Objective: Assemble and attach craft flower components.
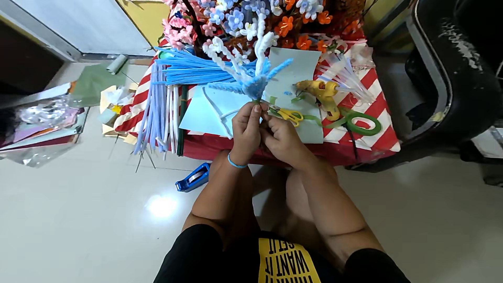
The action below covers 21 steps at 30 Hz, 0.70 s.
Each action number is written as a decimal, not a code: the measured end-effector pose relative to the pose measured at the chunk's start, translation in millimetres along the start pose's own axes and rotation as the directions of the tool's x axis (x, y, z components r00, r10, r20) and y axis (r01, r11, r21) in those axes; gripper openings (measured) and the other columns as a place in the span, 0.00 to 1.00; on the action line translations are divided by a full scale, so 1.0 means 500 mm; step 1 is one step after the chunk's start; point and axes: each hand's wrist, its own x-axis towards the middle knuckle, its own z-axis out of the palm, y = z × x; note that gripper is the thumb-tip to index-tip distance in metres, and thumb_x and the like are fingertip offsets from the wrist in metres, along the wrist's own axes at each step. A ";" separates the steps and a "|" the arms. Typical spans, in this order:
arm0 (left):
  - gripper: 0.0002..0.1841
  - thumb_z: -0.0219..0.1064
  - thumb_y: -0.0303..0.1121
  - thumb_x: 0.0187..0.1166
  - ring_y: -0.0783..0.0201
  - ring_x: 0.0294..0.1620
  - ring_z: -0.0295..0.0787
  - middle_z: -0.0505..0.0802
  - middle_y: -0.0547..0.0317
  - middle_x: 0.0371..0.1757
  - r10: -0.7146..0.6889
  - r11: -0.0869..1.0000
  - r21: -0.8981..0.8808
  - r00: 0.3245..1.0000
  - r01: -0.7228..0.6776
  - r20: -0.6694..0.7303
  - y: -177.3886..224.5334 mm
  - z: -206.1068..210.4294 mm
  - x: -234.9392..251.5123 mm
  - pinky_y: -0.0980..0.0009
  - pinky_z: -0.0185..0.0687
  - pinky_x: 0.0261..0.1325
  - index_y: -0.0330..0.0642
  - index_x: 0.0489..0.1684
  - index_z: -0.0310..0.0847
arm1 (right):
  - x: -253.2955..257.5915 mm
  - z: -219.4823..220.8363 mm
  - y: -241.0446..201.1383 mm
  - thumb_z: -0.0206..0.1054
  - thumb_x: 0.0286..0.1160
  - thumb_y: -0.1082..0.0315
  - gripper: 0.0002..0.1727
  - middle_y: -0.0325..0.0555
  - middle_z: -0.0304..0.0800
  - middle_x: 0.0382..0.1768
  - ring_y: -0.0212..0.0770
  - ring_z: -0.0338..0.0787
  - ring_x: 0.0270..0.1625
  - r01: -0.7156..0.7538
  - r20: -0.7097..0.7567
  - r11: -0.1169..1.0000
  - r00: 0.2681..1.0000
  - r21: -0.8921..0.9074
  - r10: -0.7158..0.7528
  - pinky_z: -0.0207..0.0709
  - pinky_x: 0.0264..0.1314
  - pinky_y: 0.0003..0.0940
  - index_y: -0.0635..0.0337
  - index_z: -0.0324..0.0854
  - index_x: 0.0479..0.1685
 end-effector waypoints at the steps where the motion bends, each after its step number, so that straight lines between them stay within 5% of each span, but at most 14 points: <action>1: 0.16 0.47 0.36 0.95 0.82 0.30 0.83 0.87 0.72 0.34 -0.006 1.000 0.012 1.000 0.006 0.005 0.001 0.001 0.001 0.84 0.80 0.32 0.46 0.47 0.84 | 0.000 0.000 0.001 0.64 0.79 0.74 0.06 0.43 0.84 0.25 0.28 0.83 0.23 0.000 -0.008 1.000 1.000 -0.017 0.000 0.81 0.28 0.23 0.69 0.83 0.39; 6: 0.16 0.48 0.32 0.94 0.77 0.40 0.86 0.90 0.66 0.40 -0.002 0.996 0.094 0.996 -0.006 0.084 0.003 -0.009 0.007 0.78 0.83 0.45 0.37 0.57 0.84 | 0.000 -0.007 0.002 0.65 0.80 0.72 0.10 0.42 0.80 0.22 0.27 0.80 0.20 -0.027 -0.027 0.999 0.999 -0.044 0.026 0.79 0.25 0.21 0.67 0.80 0.29; 13: 0.18 0.46 0.33 0.95 0.78 0.34 0.85 0.90 0.66 0.35 -0.017 0.993 0.118 0.998 0.010 0.058 0.004 -0.014 0.007 0.80 0.82 0.39 0.38 0.46 0.85 | 0.001 -0.002 -0.003 0.67 0.77 0.74 0.08 0.42 0.81 0.21 0.27 0.80 0.19 -0.061 -0.009 0.998 0.998 -0.026 0.061 0.79 0.24 0.21 0.67 0.81 0.29; 21: 0.20 0.43 0.40 0.95 0.78 0.36 0.86 0.90 0.70 0.36 -0.122 0.987 -0.095 0.990 0.128 0.069 0.009 -0.019 0.011 0.81 0.83 0.39 0.50 0.42 0.84 | -0.001 -0.007 -0.011 0.67 0.79 0.76 0.05 0.39 0.85 0.22 0.23 0.82 0.20 -0.117 0.079 0.984 0.991 0.136 0.107 0.77 0.24 0.15 0.67 0.83 0.35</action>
